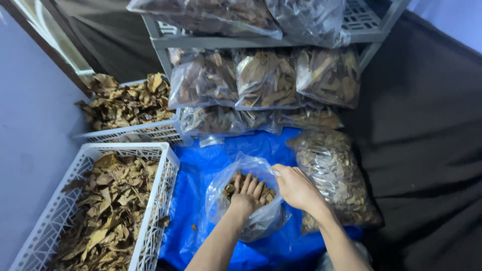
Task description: The person sorts dried leaves by hand, picking through them in white plastic crates and placing some into a transparent plastic bag on a blue tarp.
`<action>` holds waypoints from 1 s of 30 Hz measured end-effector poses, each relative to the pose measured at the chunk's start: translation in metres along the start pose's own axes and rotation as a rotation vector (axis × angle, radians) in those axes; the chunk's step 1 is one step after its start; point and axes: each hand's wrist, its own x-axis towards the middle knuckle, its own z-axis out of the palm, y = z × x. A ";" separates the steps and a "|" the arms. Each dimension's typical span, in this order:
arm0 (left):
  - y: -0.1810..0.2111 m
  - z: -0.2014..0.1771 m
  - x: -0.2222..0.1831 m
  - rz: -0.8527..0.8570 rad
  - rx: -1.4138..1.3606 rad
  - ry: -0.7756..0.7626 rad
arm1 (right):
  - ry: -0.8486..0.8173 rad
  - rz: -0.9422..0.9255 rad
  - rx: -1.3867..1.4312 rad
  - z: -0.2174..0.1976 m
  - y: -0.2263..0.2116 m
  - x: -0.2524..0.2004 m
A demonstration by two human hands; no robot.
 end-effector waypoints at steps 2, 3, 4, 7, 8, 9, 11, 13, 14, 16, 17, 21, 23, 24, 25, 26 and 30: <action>0.004 0.004 -0.002 -0.010 -0.029 -0.037 | -0.019 0.001 0.015 0.001 0.000 -0.003; 0.001 0.000 0.002 -0.032 -0.048 -0.051 | -0.018 -0.017 0.025 -0.001 -0.002 0.001; 0.001 -0.001 0.003 -0.032 -0.049 -0.048 | -0.017 -0.019 0.024 0.001 0.001 0.005; 0.007 -0.010 -0.013 -0.040 -0.043 -0.079 | -0.037 -0.048 0.052 0.009 0.007 0.009; 0.009 -0.022 -0.025 -0.050 -0.093 -0.115 | -0.066 -0.005 0.030 0.010 0.006 0.009; 0.010 -0.036 -0.037 -0.061 -0.139 -0.147 | -0.092 0.035 0.010 0.010 0.003 0.011; 0.010 -0.030 -0.024 -0.043 -0.060 -0.123 | -0.082 0.063 -0.030 -0.002 -0.009 0.003; 0.010 -0.021 -0.011 -0.030 0.006 -0.100 | -0.083 0.087 -0.077 -0.005 -0.012 0.000; 0.008 -0.018 -0.003 -0.007 -0.045 -0.098 | -0.079 0.113 -0.134 -0.003 -0.010 0.001; 0.001 -0.025 0.001 0.021 -0.093 -0.095 | -0.073 0.143 -0.188 -0.002 -0.009 0.002; -0.003 -0.033 -0.004 0.045 -0.151 -0.067 | -0.062 0.169 -0.226 -0.003 -0.010 0.001; -0.013 -0.101 -0.088 0.200 -0.246 0.115 | -0.067 0.266 -0.376 0.000 -0.006 -0.001; -0.018 -0.107 -0.121 0.238 -0.200 0.310 | -0.030 0.254 -0.403 -0.007 -0.029 -0.012; -0.020 -0.110 -0.136 0.282 -0.149 0.500 | 0.007 0.250 -0.427 -0.010 -0.039 -0.017; -0.027 -0.105 -0.144 0.281 -0.155 0.497 | 0.002 0.252 -0.428 -0.006 -0.039 -0.018; -0.033 -0.100 -0.152 0.391 -0.116 0.636 | 0.231 0.052 -0.504 0.000 -0.039 -0.020; -0.040 -0.090 -0.202 0.141 -0.293 1.330 | 0.146 -0.376 -0.468 0.024 -0.036 -0.004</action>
